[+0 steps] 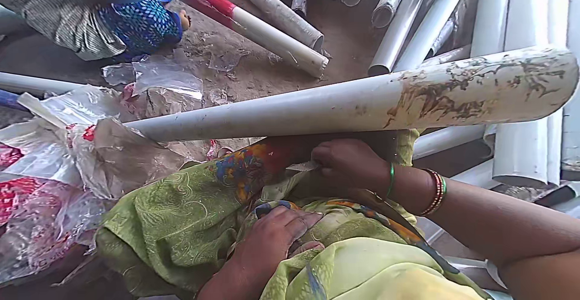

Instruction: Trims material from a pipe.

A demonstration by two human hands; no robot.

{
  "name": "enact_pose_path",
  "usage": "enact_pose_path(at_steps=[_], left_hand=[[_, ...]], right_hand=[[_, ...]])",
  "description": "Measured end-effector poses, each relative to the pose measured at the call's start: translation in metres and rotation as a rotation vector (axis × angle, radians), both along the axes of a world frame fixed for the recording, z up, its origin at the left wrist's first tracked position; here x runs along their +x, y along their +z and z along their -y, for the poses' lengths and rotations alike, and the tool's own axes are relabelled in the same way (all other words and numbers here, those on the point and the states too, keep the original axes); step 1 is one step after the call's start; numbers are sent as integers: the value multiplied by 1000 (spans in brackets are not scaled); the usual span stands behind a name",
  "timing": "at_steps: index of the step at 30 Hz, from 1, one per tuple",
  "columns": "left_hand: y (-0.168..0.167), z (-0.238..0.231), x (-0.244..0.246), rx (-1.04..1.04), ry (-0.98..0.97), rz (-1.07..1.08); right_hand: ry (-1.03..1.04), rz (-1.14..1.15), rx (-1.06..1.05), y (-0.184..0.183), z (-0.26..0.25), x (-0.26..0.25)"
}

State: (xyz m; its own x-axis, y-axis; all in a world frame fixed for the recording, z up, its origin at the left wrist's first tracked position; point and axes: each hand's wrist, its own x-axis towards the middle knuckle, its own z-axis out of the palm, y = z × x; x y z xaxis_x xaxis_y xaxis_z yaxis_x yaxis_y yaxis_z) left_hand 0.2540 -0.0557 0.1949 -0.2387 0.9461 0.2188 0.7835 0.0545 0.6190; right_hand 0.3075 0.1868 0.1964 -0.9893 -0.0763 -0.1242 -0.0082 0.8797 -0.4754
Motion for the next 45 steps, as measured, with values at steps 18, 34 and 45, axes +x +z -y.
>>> enact_pose_path(at_steps=[18,34,45], left_hand=[[-7,-14,-1,-178,532,148],[-25,-3,-31,-121,552,202],[-8,-25,-37,224,673,33]], right_hand=[[-4,-214,23,19,3,-5],[-26,116,-86,31,-9,28],[17,53,-45,41,25,-8]])
